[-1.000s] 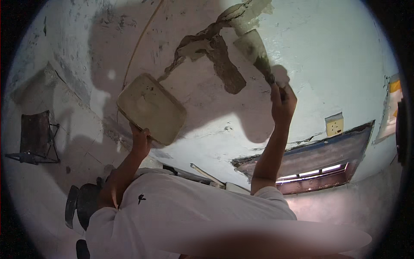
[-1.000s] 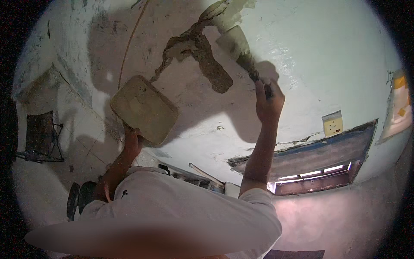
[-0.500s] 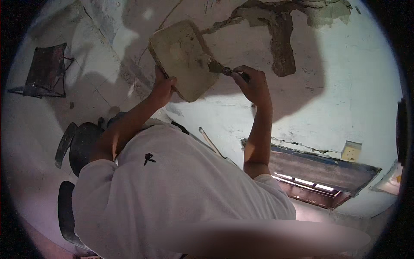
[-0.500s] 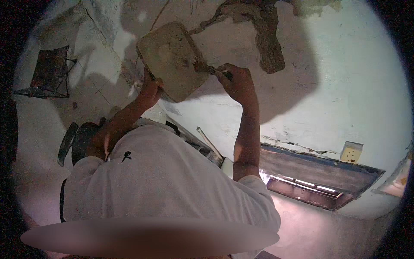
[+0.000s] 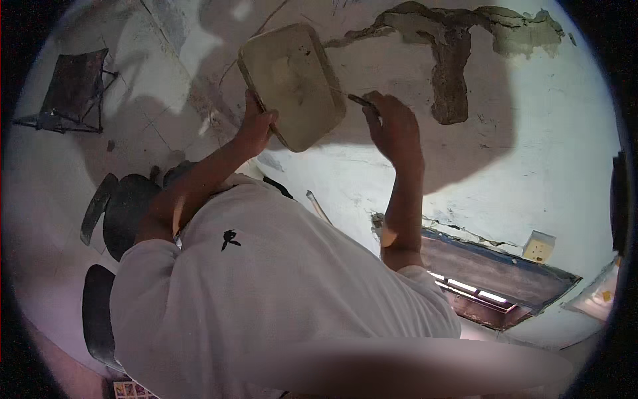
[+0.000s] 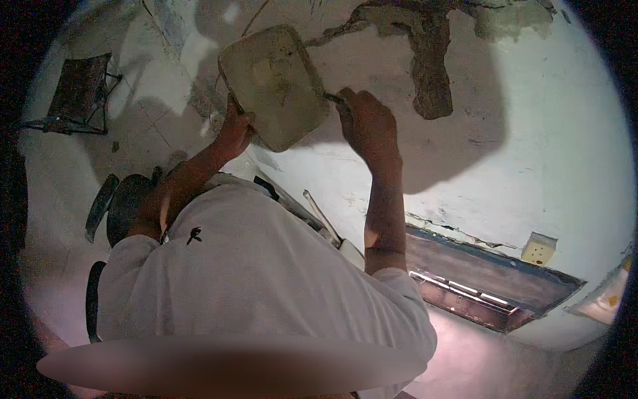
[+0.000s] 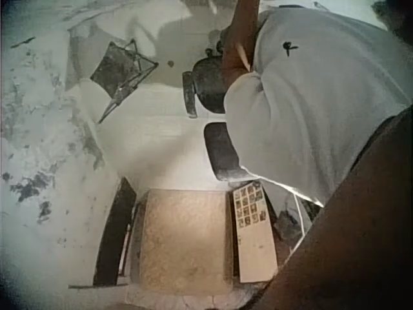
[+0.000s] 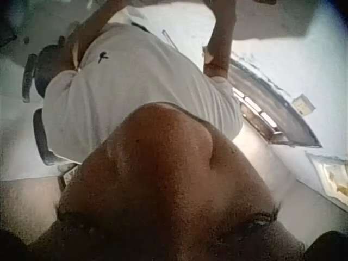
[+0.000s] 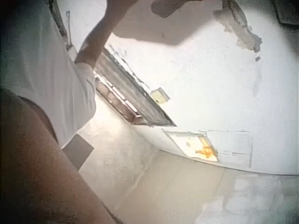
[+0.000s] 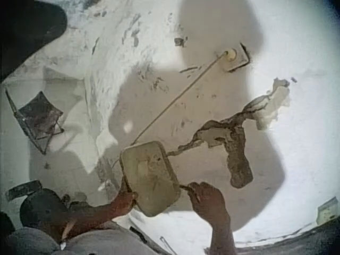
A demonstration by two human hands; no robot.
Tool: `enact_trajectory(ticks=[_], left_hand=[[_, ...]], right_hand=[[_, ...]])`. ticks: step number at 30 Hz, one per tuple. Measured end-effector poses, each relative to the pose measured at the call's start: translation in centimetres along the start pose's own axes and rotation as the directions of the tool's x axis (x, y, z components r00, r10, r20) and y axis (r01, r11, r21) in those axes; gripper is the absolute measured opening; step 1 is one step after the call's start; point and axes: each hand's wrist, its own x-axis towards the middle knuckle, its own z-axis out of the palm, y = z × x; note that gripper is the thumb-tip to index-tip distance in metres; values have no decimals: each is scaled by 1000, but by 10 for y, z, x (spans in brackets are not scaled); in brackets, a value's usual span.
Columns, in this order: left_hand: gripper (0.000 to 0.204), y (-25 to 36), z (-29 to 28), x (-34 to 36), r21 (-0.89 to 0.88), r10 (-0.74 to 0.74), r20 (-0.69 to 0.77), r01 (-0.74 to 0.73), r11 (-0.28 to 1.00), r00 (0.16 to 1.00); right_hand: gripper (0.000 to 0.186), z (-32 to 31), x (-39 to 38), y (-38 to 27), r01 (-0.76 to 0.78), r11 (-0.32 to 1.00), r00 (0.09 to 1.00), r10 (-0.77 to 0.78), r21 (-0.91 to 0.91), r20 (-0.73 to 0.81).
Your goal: Patching cracks and holes in a wall and ceiling using plaster and a putty knife.
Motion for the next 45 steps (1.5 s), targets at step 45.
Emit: enact_trajectory(ticks=[45], left_hand=[[73,-10,1,0,-16,78,96,-77,997,992]], right_hand=[[26,5,-83,41,-69,772,882,343,632,-322]])
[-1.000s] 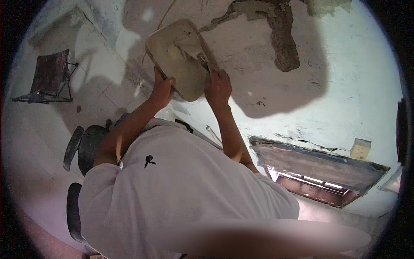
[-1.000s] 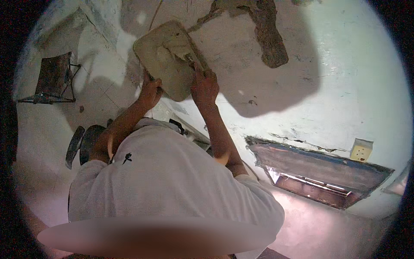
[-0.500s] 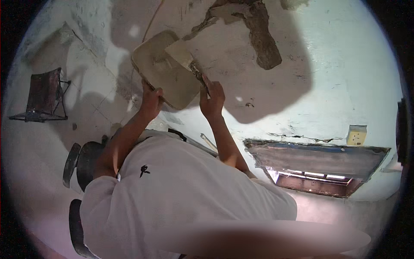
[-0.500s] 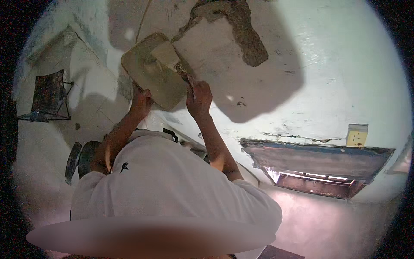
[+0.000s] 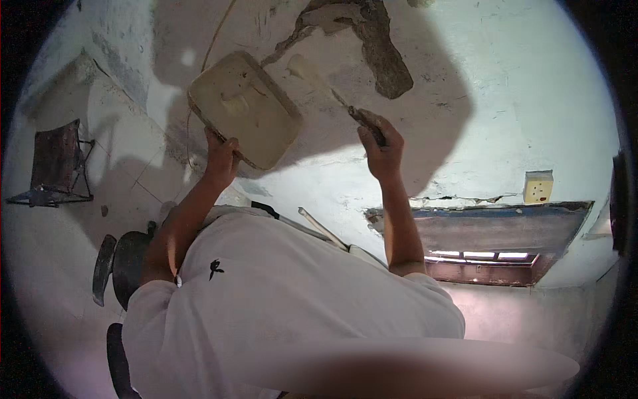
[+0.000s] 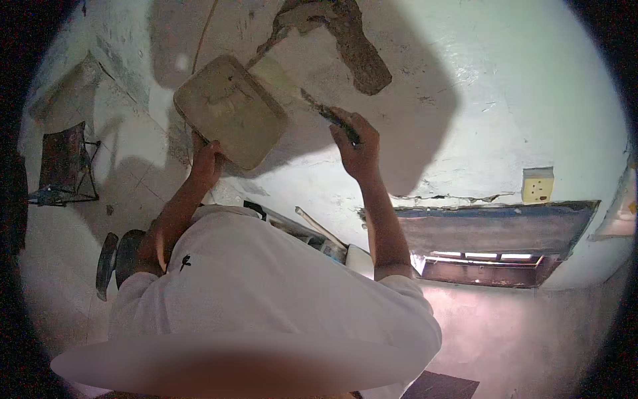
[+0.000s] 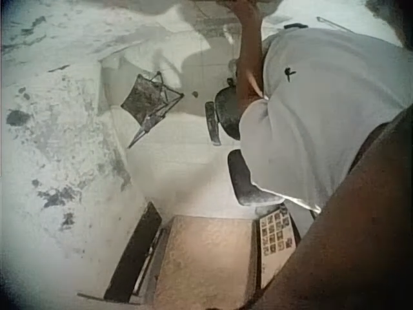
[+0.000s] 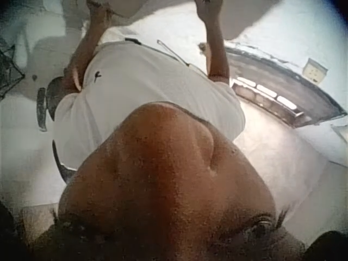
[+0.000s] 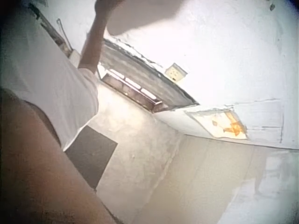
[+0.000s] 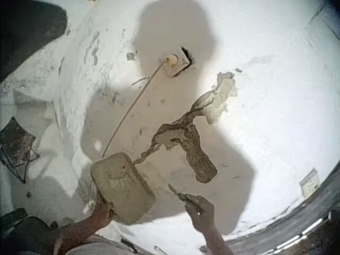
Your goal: Patching cracks and holes in a wall and ceiling using plaster and a putty knife.
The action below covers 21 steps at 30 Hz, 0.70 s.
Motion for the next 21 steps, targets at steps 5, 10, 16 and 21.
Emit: enact_trajectory(ticks=[5,10,16,21], left_hand=[[68,0,4,0,-39,11,-36,-12,999,999],[69,5,7,0,27,-38,-82,40,999,996],[70,8,10,-5,-27,-18,-54,16,1000,998],[72,2,3,-1,-40,16,-24,-17,999,1000]], right_hand=[[26,-9,2,-7,-42,998,999,42,55,-9],[26,-8,-4,3,-115,977,991,125,182,-41],[26,-15,-8,12,-143,952,986,161,272,-46],[26,0,-12,11,-160,915,977,200,371,-70]])
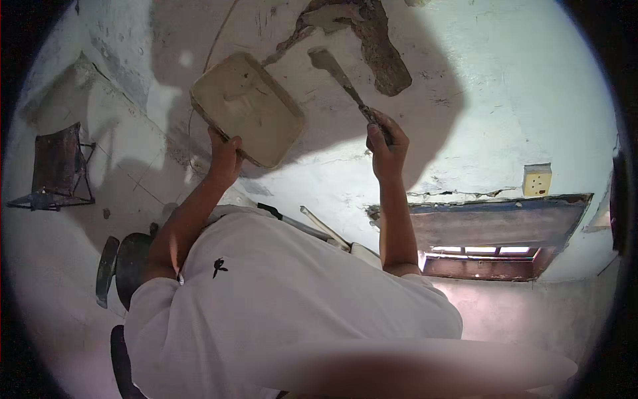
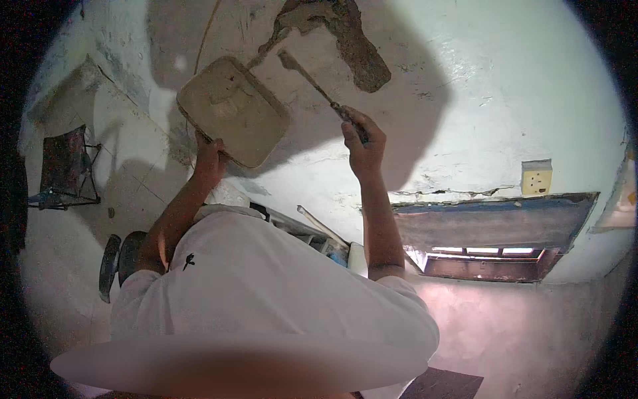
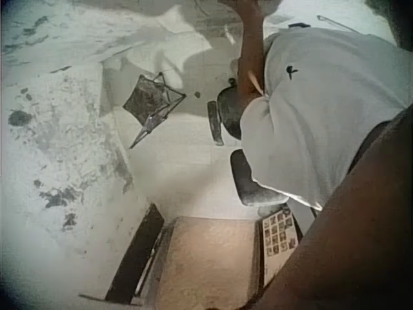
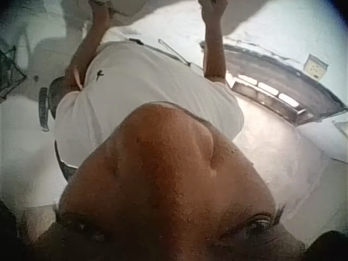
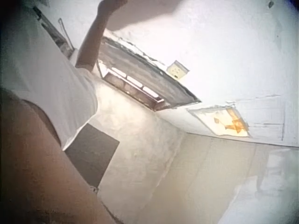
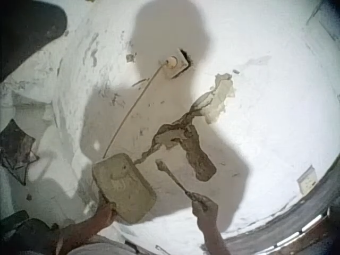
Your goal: Patching cracks and holes in a wall and ceiling using plaster and a putty knife.
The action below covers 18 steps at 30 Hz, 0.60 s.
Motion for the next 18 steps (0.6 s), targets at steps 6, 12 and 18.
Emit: enact_trajectory(ticks=[6,12,18], left_hand=[[75,5,6,1,40,-53,20,52,998,998],[78,1,16,-11,62,-97,-57,100,993,994],[83,-13,15,-12,-33,-25,-42,24,999,999]], right_hand=[[27,15,-6,2,-5,999,1000,5,48,-17],[27,-3,10,-14,119,983,993,-117,-143,26],[25,-35,20,-27,72,997,997,-72,-16,23]])
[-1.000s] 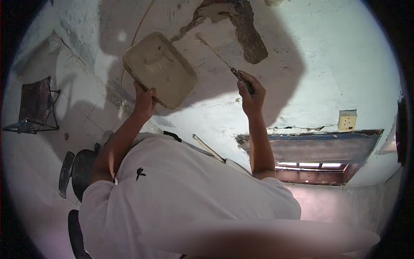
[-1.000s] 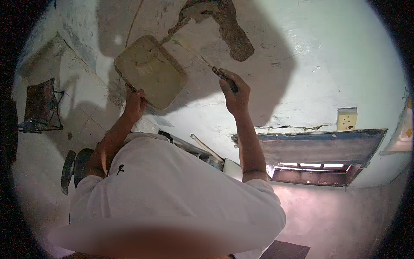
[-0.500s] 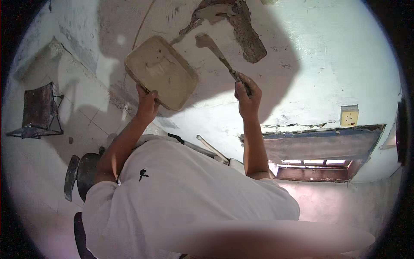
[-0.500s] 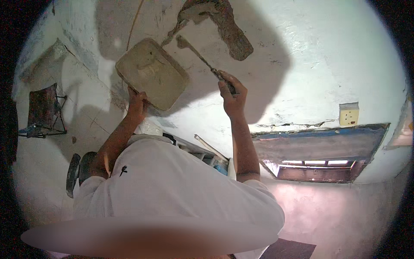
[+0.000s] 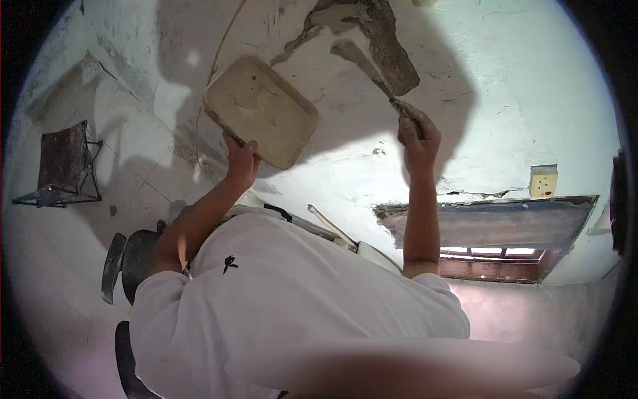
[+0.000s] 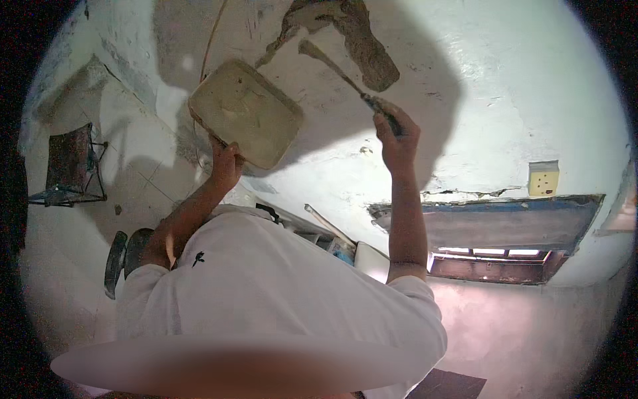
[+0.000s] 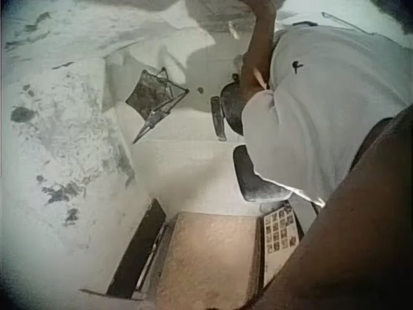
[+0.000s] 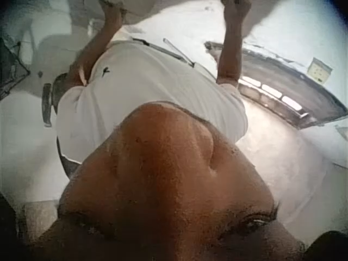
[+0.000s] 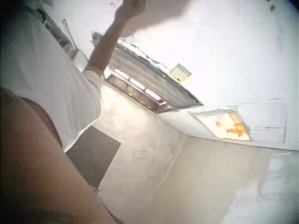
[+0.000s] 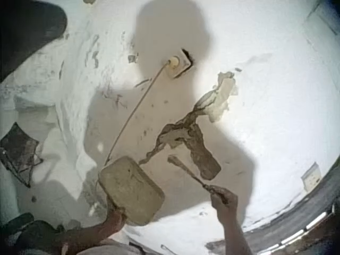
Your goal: Patching cracks and holes in a wall and ceiling using plaster and a putty knife.
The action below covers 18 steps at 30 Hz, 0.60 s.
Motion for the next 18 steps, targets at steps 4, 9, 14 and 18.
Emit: enact_trajectory(ticks=[4,9,14,18], left_hand=[[84,-5,-7,3,44,3,-6,-3,999,1000],[81,-8,-4,-1,71,-8,-2,8,997,1000],[79,-7,-8,-2,189,-116,-52,124,974,992],[80,-9,-1,-4,55,-10,35,8,998,999]], right_hand=[[28,-8,4,-9,-14,999,1000,14,-35,-6],[29,-29,22,-20,-17,995,999,21,-96,37],[29,-51,50,-49,-102,982,992,114,-158,63],[29,-70,84,-79,-79,948,983,124,-308,132]])
